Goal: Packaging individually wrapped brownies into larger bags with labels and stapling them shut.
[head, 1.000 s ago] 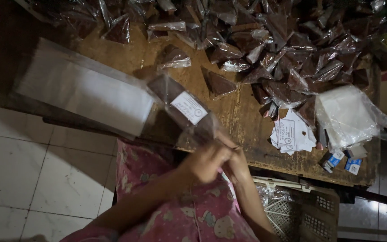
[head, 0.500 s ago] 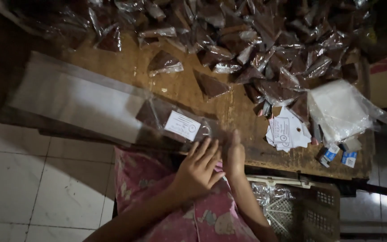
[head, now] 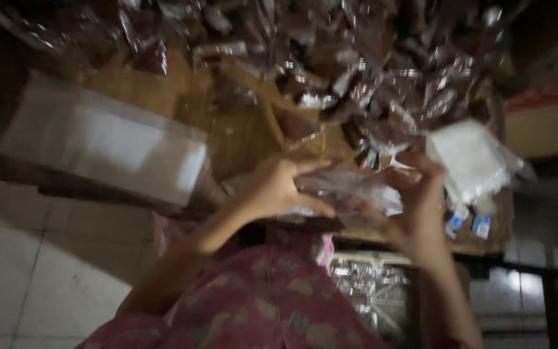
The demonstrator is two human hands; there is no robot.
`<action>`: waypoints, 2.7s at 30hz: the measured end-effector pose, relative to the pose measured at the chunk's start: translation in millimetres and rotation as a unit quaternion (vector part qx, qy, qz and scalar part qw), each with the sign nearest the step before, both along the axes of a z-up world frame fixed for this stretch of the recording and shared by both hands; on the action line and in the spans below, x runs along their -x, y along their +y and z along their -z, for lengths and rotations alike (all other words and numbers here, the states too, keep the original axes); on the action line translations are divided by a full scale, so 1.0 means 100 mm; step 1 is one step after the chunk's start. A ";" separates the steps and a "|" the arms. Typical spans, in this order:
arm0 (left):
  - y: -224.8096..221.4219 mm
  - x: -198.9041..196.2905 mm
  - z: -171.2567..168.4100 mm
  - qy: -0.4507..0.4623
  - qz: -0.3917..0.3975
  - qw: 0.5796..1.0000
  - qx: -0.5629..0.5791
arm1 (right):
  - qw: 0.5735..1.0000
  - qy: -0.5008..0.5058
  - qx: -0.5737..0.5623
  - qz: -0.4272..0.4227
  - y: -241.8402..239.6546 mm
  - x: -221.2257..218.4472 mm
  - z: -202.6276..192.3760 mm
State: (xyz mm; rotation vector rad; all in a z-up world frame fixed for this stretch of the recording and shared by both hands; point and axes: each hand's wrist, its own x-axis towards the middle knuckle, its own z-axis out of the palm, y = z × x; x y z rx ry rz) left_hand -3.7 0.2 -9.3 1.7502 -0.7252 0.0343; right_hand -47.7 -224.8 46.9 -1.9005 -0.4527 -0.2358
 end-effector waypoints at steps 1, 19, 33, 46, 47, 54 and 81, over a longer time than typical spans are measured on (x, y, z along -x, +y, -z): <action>0.02 0.05 0.07 0.012 0.007 1.000 -0.001 | 1.000 0.012 -0.001 0.007 -0.07 0.16 0.01; 0.26 0.27 -0.05 -0.052 -0.104 0.993 0.002 | 0.974 0.222 0.035 0.026 0.22 -0.15 0.05; -0.19 0.15 -0.05 -0.040 -0.128 0.981 0.143 | 0.995 0.007 0.048 0.083 0.52 0.01 -0.15; -0.27 0.23 -0.22 -0.009 -0.142 0.982 0.127 | 0.995 0.040 0.088 0.012 0.36 0.04 -0.05; -0.30 0.22 -0.20 -0.057 -0.176 0.979 0.086 | 0.994 0.100 0.046 0.001 0.34 0.03 0.05; -0.17 0.24 -0.14 -0.291 -0.082 0.953 0.000 | 0.943 0.278 -0.184 0.004 0.33 -0.13 0.17; -0.42 0.15 0.04 -0.136 -0.292 0.945 0.057 | 0.934 -0.072 -0.306 0.171 0.51 -0.53 0.75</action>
